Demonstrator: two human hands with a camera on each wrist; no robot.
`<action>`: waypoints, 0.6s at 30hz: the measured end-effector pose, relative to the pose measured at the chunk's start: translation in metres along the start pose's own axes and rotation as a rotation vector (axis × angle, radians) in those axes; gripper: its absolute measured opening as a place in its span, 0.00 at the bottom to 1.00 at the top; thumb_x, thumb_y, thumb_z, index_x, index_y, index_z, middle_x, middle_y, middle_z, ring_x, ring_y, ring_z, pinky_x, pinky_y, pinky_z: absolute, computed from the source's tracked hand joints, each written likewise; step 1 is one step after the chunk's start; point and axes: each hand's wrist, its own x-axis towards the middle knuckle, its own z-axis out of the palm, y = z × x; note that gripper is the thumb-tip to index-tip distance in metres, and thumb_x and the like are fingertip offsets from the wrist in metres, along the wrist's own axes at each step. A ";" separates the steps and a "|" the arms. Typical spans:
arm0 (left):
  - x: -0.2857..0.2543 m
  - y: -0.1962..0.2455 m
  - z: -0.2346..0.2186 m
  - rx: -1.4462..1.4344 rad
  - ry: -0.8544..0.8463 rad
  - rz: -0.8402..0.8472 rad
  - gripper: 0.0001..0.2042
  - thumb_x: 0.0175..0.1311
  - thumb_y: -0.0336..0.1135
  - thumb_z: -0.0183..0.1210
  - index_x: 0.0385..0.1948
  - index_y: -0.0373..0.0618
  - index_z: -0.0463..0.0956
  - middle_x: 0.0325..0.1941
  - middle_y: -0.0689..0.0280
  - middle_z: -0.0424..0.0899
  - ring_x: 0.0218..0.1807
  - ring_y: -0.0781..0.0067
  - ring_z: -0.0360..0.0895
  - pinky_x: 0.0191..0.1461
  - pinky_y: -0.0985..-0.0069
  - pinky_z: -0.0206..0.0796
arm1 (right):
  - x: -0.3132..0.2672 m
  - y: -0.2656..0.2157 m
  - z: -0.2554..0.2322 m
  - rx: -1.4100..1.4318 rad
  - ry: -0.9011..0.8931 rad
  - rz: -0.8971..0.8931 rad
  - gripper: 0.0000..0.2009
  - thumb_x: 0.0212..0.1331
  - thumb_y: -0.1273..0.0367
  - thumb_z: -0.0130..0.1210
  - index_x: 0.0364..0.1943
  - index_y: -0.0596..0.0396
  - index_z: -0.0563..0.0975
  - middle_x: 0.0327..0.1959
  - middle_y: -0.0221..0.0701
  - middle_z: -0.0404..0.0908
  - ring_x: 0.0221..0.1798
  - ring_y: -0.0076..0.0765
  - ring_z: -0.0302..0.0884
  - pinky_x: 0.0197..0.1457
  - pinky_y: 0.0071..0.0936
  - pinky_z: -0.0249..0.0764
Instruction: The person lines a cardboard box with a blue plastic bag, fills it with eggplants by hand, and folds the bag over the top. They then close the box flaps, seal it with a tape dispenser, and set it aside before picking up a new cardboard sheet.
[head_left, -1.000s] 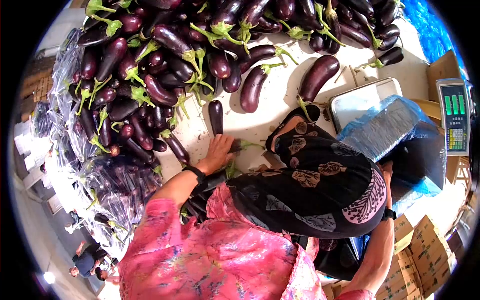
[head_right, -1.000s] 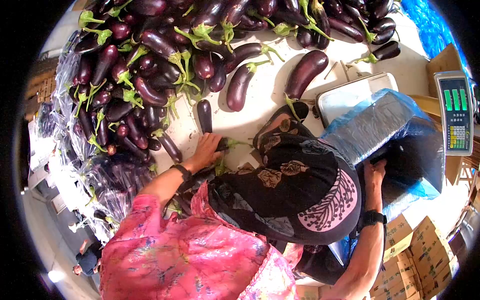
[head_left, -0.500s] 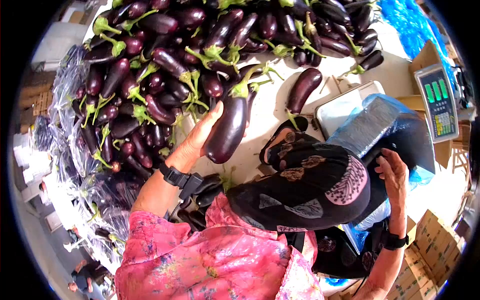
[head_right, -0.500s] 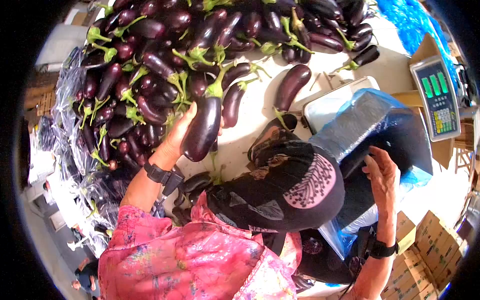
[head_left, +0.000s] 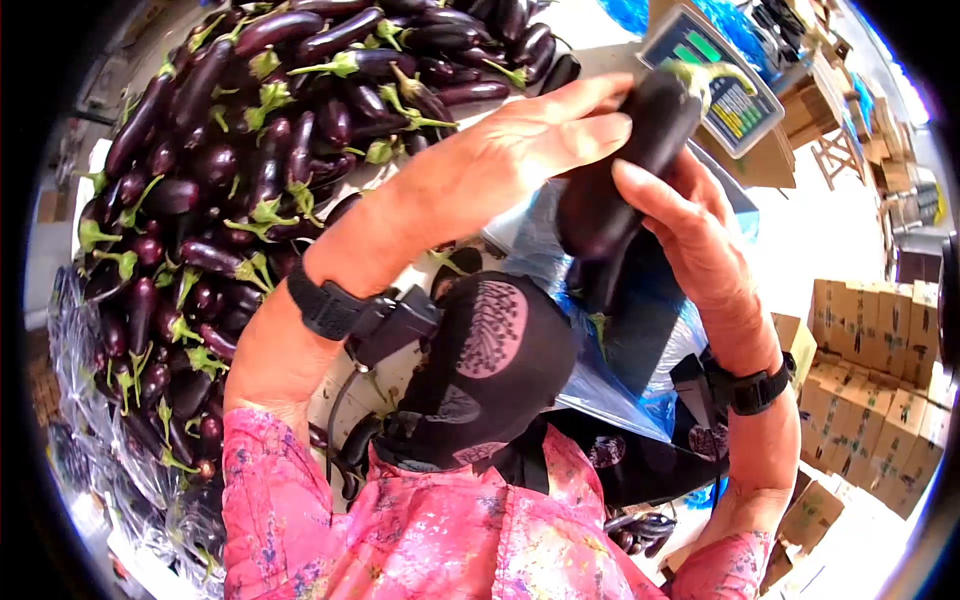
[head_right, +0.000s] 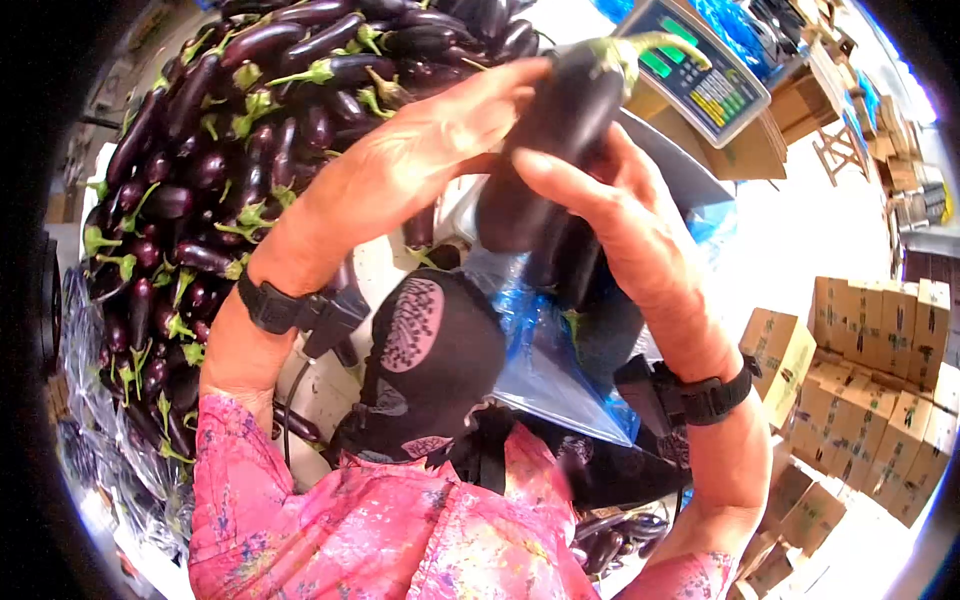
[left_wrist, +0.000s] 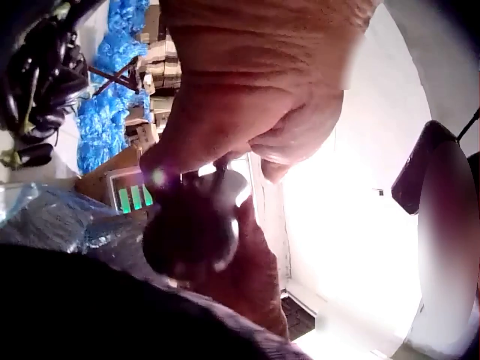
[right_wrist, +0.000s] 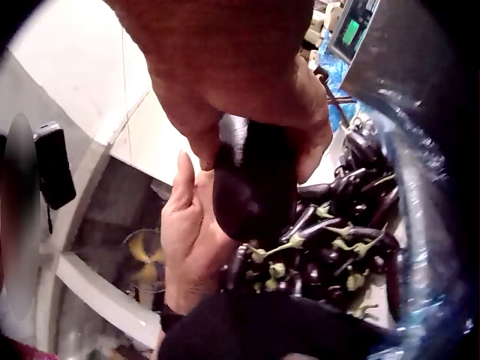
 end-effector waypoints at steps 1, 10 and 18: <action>-0.007 -0.004 -0.006 -0.014 -0.067 -0.092 0.27 0.76 0.48 0.47 0.70 0.40 0.63 0.64 0.57 0.75 0.64 0.70 0.72 0.67 0.69 0.65 | -0.008 0.005 -0.013 -0.042 0.036 0.043 0.27 0.58 0.65 0.66 0.60 0.60 0.73 0.55 0.33 0.80 0.58 0.28 0.76 0.65 0.28 0.68; -0.248 -0.159 -0.049 -0.161 0.649 -0.904 0.21 0.68 0.43 0.60 0.57 0.41 0.73 0.45 0.63 0.83 0.45 0.70 0.80 0.52 0.72 0.73 | -0.047 0.119 -0.073 -0.392 0.195 0.789 0.30 0.56 0.57 0.66 0.60 0.57 0.72 0.50 0.34 0.79 0.58 0.36 0.73 0.63 0.33 0.67; -0.469 -0.293 0.016 0.527 1.150 -1.184 0.38 0.45 0.54 0.75 0.53 0.35 0.71 0.46 0.50 0.81 0.48 0.52 0.78 0.55 0.63 0.71 | -0.028 0.322 -0.100 -0.323 0.041 0.428 0.17 0.58 0.69 0.56 0.49 0.65 0.76 0.46 0.51 0.83 0.52 0.48 0.81 0.54 0.37 0.74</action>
